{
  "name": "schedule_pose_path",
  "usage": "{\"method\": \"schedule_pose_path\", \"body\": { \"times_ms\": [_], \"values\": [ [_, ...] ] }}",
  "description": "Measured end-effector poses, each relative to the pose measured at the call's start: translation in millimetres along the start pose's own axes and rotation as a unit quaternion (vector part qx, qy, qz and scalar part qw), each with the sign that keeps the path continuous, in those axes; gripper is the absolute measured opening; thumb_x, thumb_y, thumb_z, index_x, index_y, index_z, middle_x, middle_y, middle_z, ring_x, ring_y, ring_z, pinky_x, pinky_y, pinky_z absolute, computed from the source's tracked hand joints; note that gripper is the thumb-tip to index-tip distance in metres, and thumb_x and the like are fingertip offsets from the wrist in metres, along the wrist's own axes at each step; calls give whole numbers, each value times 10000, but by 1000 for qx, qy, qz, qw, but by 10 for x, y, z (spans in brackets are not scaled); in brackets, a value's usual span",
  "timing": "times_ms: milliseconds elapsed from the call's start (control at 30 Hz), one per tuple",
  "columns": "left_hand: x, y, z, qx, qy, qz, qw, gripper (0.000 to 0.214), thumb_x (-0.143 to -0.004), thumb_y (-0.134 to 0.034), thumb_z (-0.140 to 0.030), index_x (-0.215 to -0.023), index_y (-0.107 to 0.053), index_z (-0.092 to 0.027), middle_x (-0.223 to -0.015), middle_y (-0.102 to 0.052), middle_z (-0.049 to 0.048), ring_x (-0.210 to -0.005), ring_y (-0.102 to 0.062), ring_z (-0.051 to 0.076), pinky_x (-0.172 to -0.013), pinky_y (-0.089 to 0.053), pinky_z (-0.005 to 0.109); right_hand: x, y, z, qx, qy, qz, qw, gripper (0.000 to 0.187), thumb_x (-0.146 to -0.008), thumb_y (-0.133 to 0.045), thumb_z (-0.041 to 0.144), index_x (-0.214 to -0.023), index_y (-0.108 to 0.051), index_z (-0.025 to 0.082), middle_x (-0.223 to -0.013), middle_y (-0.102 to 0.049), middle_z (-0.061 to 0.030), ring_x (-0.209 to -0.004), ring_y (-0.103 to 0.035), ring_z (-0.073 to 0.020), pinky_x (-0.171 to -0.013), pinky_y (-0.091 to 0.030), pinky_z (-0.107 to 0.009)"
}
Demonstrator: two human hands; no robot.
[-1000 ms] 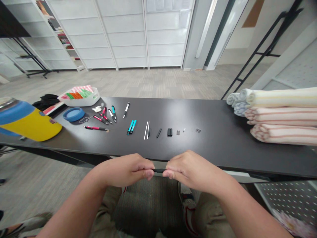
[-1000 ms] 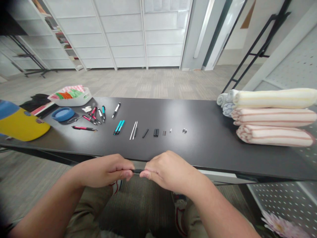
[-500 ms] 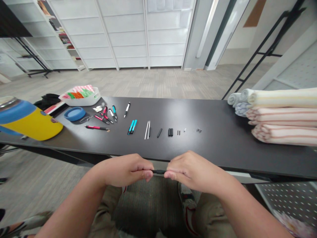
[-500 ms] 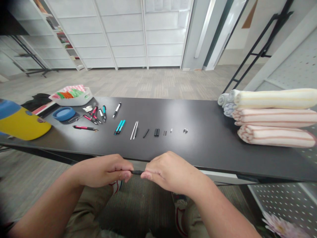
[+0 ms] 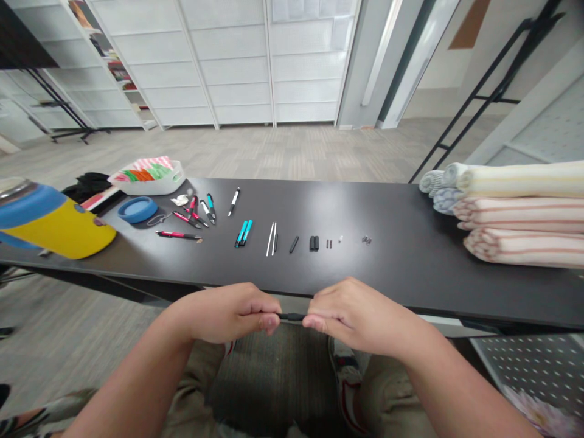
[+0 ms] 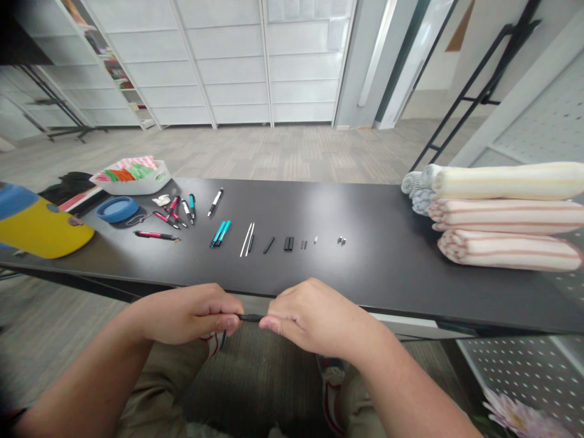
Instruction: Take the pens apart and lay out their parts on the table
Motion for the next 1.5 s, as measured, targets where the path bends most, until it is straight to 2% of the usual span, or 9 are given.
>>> {"method": "schedule_pose_path", "body": {
  "times_ms": [433,1500],
  "values": [
    [3,-24,48,18,-8,18,1000,423,-1075,-456,-507,-898,-663,-184,-719,-563,-13,-645,-495,135,-625,-373,245,4,0,40,-12,14,1,1000,439,-1115,-437,385,-754,-587,188,-707,-576,3,-658,-515,-126,-665,-367,-255],
    [24,-32,10,80,-36,44,995,430,-1078,-442,-487,-857,-644,-179,-747,-609,20,-663,-567,140,-621,-457,219,30,2,107,-53,50,14,997,416,-1109,-450,320,-725,-544,191,-687,-508,21,-663,-471,-120,-664,-357,-272]
  ]
}}
Point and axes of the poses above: each hand's wrist, its own x-axis away from the middle knuckle, its own y-axis out of the back of the hand, z = x × y, the point moved 7 cm from there along -x, towards the middle knuckle
